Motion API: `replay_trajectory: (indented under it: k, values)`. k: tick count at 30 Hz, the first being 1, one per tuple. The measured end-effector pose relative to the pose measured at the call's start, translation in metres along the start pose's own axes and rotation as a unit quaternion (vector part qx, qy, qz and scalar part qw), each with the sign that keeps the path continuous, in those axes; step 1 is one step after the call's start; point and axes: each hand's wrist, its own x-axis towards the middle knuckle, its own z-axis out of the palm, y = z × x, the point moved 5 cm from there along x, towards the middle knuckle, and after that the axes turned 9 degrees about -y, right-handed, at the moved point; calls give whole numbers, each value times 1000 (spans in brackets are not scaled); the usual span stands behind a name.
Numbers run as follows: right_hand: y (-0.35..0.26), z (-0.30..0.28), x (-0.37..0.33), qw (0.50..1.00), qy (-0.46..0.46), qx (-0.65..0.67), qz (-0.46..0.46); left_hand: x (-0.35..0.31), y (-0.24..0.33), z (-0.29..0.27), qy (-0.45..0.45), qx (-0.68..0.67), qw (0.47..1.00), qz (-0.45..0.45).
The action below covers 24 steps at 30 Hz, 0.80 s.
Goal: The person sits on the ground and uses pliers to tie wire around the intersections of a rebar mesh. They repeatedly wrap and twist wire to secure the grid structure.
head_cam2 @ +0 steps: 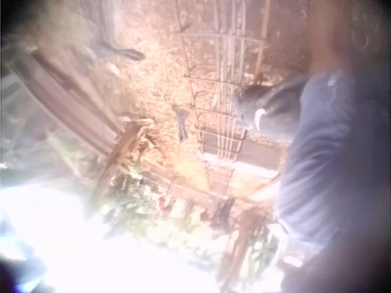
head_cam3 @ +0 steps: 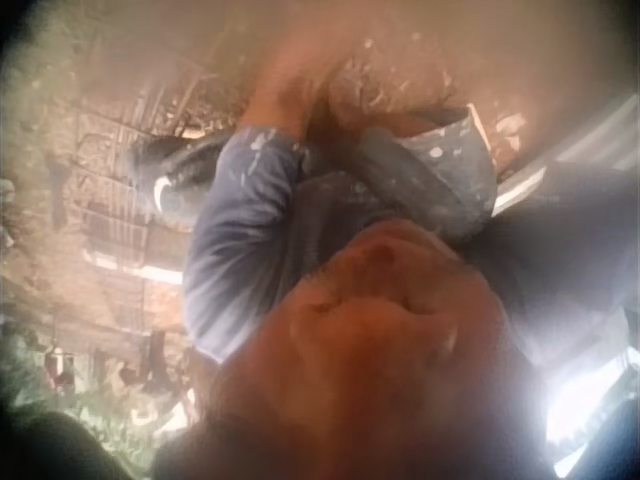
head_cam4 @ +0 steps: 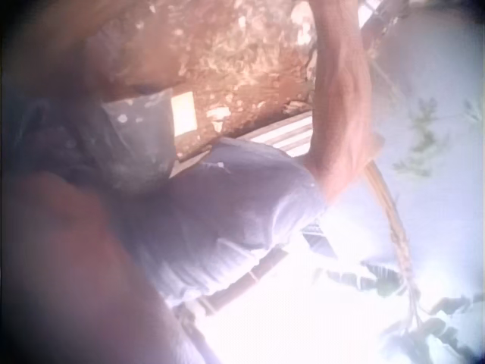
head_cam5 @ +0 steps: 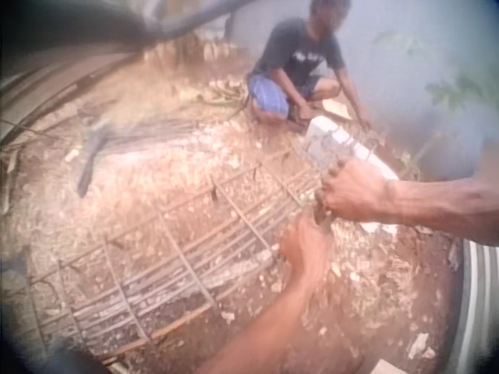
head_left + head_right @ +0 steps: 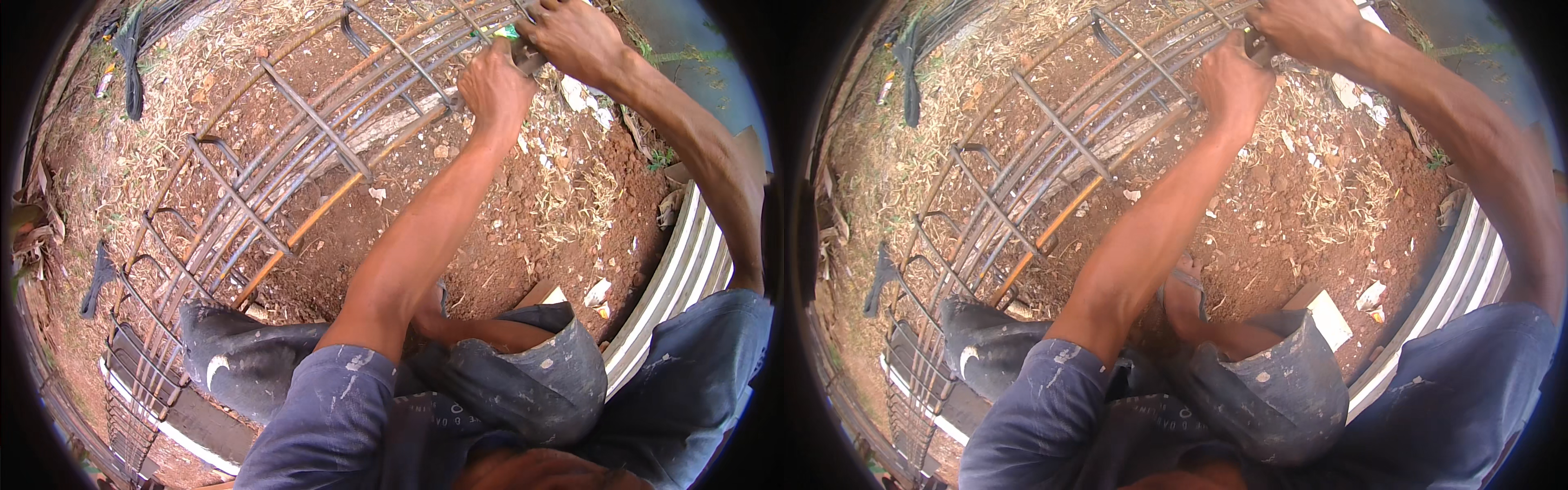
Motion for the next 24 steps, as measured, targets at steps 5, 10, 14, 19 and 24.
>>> replay_trajectory:
  k: [5,10,14,19,24]
  values:
    - [-32,66,-43,879,-219,422,-28,-67,-4,23,63,277,910,302]
    - [-67,96,-69,606,-441,660,-48,-71,-24,38,-44,246,872,420]
    - [-55,57,-83,982,37,136,129,-38,-9,34,-25,248,934,256]
    - [-28,93,-51,976,-4,207,60,-28,0,40,-60,272,938,207]
    - [-44,111,-49,893,-164,418,-5,-43,-14,50,-100,368,878,291]
